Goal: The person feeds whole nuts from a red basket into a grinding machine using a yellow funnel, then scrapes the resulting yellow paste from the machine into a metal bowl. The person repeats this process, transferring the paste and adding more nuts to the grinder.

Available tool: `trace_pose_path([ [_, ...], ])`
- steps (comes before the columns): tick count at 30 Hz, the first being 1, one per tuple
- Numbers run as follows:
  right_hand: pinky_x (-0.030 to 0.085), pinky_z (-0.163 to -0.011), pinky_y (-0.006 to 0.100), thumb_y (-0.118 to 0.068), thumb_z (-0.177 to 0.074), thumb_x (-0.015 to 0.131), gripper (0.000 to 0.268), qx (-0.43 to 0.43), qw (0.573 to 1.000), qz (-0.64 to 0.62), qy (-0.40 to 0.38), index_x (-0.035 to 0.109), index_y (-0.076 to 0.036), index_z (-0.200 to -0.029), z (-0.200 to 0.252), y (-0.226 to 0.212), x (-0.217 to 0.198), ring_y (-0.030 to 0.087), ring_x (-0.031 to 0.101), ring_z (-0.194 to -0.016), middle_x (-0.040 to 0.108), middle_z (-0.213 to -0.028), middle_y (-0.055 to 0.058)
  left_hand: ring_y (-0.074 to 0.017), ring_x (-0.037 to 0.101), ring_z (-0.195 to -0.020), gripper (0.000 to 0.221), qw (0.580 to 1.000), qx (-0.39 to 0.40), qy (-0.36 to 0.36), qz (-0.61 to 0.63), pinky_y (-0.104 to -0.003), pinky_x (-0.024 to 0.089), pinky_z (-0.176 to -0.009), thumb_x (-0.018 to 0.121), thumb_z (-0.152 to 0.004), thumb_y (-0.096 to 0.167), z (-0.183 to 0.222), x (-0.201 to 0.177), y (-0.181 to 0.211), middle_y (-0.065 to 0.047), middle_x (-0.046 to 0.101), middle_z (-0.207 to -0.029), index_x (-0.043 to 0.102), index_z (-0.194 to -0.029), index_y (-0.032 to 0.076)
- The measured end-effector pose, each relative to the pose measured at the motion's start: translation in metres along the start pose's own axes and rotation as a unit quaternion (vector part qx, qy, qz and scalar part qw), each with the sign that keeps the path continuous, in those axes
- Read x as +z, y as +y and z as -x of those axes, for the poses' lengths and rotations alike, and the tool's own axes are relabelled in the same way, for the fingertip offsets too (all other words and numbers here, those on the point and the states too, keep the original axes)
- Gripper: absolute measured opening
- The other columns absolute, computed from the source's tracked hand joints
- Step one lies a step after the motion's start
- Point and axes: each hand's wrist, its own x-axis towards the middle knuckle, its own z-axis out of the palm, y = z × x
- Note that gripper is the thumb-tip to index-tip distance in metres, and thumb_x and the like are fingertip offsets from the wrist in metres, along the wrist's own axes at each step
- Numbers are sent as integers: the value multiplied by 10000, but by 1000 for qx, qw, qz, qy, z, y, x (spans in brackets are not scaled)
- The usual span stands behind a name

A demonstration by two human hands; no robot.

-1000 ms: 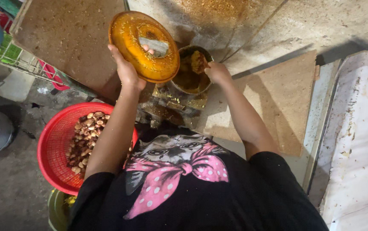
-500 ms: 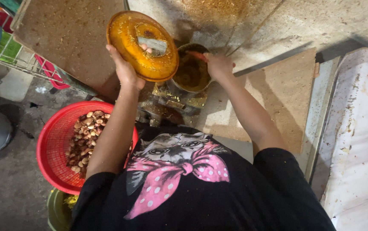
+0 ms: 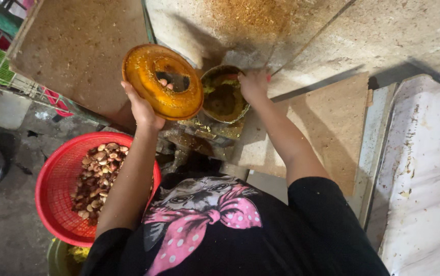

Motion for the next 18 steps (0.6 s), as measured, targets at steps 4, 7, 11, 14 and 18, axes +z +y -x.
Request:
trace_pose_path([
  [4, 449, -864, 522, -216, -956, 559, 209, 26, 991, -15, -128, 756, -152, -987, 20, -15, -3, 314, 641, -874, 686, -866, 135, -358, 678, -899, 807, 1000, -2, -3, -11, -498, 582, -896, 258, -993, 722, 2, -10, 0, -177, 685, -982, 554, -1303, 38],
  [7, 424, -818, 507, -217, -958, 557, 189, 32, 974, -45, -220, 733, -149, -970, 31, -16, -13, 302, 610, -832, 661, -834, 129, -354, 676, -885, 808, 1000, -5, -2, -2, -495, 582, -891, 255, -986, 724, -4, -5, 4, -177, 685, -968, 563, -1299, 46],
  [11, 391, -757, 486, -218, -960, 555, 165, 36, 940, -96, -324, 703, -146, -947, 52, -32, -14, 285, 570, -776, 627, -793, 121, -353, 672, -883, 793, 1000, 2, -13, -9, -486, 578, -884, 267, -984, 720, 2, -6, 10, -175, 684, -964, 566, -1290, 53],
  [14, 366, -711, 471, -218, -962, 553, 150, 37, 923, -120, -363, 680, -144, -930, 52, -43, 0, 273, 540, -734, 602, -761, 115, -347, 662, -880, 790, 999, 16, -36, -1, -476, 574, -883, 276, -1000, 716, 5, -3, 15, -171, 675, -959, 567, -1293, 43],
  [18, 332, -649, 450, -219, -964, 551, 138, 51, 904, -152, -397, 650, -140, -908, 51, -49, 44, 256, 499, -678, 568, -719, 108, -348, 662, -862, 835, 999, 12, -27, 14, -468, 579, -874, 259, -989, 725, 5, 1, 15, -184, 682, -950, 575, -1258, 0],
])
